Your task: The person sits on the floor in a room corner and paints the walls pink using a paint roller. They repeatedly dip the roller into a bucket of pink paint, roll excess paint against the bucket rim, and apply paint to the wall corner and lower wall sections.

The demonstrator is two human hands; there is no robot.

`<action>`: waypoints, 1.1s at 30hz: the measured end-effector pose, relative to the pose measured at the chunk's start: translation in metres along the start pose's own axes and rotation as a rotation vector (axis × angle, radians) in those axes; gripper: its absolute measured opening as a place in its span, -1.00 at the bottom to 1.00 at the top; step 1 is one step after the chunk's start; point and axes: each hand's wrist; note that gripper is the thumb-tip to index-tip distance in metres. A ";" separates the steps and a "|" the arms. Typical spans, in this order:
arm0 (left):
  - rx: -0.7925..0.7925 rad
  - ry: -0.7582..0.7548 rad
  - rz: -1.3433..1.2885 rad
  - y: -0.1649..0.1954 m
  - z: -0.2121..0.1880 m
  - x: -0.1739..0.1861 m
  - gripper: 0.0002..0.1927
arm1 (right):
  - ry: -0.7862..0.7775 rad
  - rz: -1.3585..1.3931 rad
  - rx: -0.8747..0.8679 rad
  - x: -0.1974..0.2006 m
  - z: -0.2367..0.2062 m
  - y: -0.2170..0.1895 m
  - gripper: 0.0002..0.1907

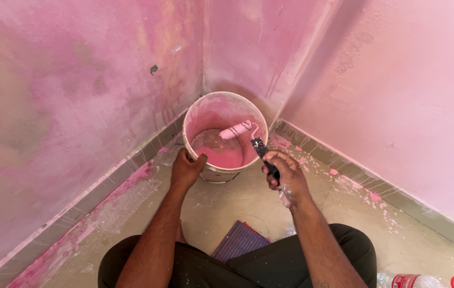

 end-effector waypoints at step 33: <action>-0.178 -0.212 0.268 0.020 -0.020 0.003 -0.45 | -0.012 -0.466 -0.234 0.007 0.115 0.046 -0.72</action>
Point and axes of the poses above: each hand's wrist, its own z-axis towards the middle knuckle, its own x-axis out of the back of the hand, y = z × x, and after that the axes turned 9 degrees about -z, right-handed
